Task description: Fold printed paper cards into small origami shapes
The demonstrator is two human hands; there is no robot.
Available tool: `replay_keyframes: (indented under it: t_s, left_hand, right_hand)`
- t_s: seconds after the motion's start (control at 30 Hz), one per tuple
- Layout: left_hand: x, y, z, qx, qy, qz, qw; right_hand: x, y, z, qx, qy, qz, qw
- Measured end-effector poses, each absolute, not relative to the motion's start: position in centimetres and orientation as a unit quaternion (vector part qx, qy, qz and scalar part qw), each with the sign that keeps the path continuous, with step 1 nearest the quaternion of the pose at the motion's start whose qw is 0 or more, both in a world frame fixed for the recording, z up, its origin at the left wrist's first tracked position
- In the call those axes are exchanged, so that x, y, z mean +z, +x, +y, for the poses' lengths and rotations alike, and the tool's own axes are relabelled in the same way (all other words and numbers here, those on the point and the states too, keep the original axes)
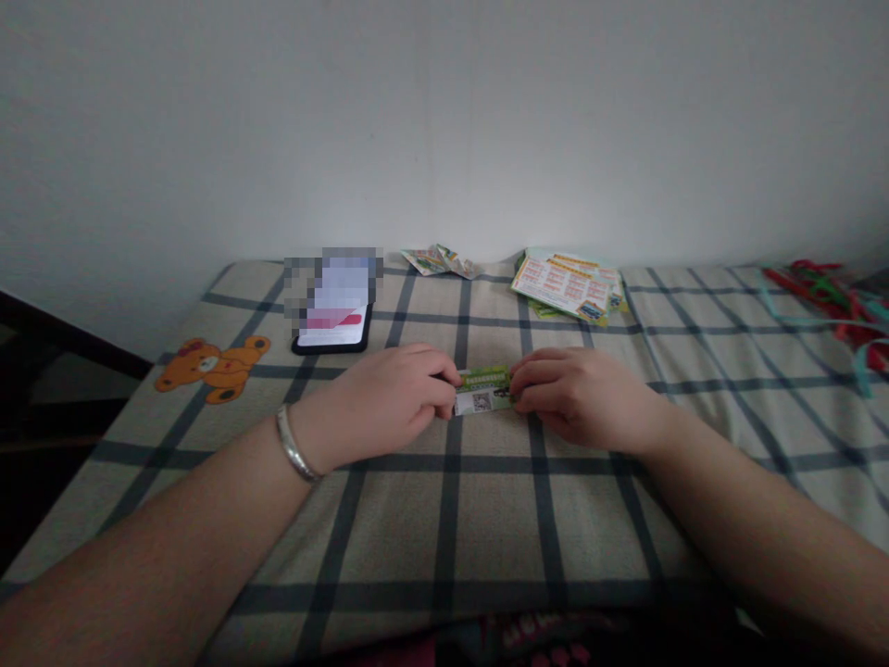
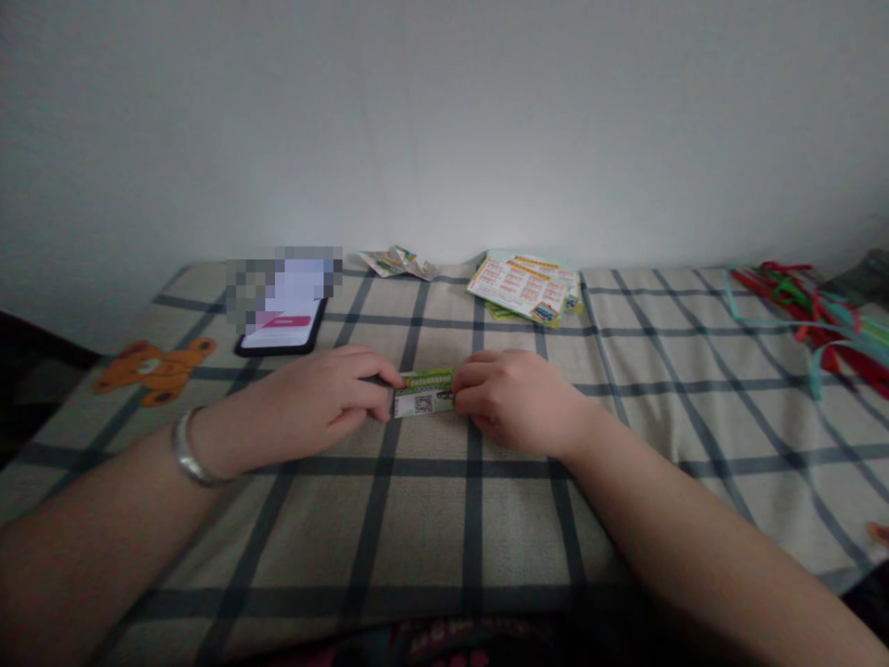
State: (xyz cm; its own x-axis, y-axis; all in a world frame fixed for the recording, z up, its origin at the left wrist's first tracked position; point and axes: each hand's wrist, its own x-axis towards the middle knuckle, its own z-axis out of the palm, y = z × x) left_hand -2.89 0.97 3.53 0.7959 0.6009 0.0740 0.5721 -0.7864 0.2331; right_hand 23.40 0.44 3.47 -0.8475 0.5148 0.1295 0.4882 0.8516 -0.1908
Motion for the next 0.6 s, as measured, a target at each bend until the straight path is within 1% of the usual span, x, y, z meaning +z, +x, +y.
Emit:
replay_keyframes:
  t_s: [0.17,0.33,0.43,0.6]
  left_hand:
    - [2.6,-2.1,0.8,0.102,0.922,0.366,0.067]
    - [1.8,-2.0,0.6,0.136,0.897,0.420,0.004]
    - [1.5,-2.1,0.7,0.129,0.895,0.427,0.011]
    - [1.2,-1.8,0.5,0.157,0.879,0.448,0.047]
  right_hand:
    - [2.4,23.1,0.7,0.056,-0.301,-0.945,0.116]
    - [1.4,22.9,0.8,0.004,-0.351,-0.917,0.187]
    - [1.3,22.9,0.9,-0.002,-0.377,-0.910,0.175]
    - [1.5,22.9,1.2,0.034,-0.379,-0.913,0.150]
